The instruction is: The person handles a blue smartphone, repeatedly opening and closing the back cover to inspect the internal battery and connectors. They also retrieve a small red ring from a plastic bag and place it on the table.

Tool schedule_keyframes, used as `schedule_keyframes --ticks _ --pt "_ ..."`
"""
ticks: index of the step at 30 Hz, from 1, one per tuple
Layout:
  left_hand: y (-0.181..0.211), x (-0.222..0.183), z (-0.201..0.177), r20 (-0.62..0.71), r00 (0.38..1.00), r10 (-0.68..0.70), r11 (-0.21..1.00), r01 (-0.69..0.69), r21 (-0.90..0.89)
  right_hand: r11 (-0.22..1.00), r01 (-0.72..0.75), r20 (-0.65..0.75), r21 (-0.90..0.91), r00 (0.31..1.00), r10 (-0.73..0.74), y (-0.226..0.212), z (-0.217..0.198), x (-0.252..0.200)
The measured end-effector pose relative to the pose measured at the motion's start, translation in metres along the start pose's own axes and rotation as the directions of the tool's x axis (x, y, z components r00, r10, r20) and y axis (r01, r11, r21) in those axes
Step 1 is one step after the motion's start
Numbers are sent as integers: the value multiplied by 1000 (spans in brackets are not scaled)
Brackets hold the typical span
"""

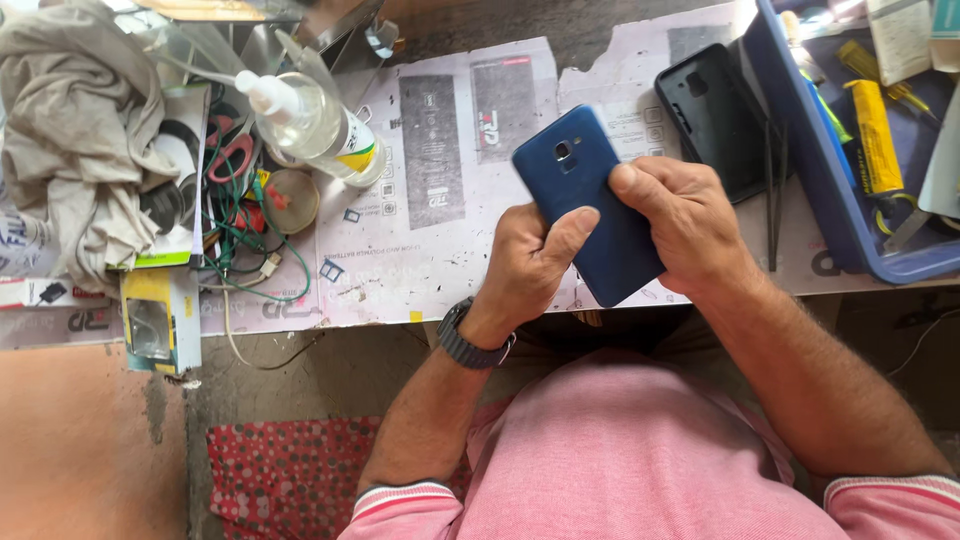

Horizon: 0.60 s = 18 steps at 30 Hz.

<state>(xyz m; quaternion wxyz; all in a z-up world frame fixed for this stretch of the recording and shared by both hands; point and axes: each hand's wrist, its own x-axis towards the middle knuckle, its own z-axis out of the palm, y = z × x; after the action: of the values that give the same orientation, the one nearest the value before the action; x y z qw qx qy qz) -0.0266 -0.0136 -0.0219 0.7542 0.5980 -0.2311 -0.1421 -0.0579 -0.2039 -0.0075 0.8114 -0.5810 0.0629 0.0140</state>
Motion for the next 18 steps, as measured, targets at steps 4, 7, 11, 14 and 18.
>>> schedule_keyframes --ticks 4,7,11,14,18 --pt "-9 -1 1 -112 994 -8 998 0 -65 991 -76 134 110 989 61 -11 5 0" --pt "-7 7 -5 -185 983 -1 982 -34 -184 957 -215 224 194 960 170 -17 6 -4" --pt "-3 11 -1 -231 973 8 963 -69 -260 990 -135 170 -47 975 141 -13 2 -8" --pt "-1 2 2 -56 998 27 999 -26 24 991 -103 65 -86 992 109 -8 -2 -6" --pt "2 -5 9 -50 997 -58 997 55 -50 994 -36 121 100 992 24 -3 4 -3"
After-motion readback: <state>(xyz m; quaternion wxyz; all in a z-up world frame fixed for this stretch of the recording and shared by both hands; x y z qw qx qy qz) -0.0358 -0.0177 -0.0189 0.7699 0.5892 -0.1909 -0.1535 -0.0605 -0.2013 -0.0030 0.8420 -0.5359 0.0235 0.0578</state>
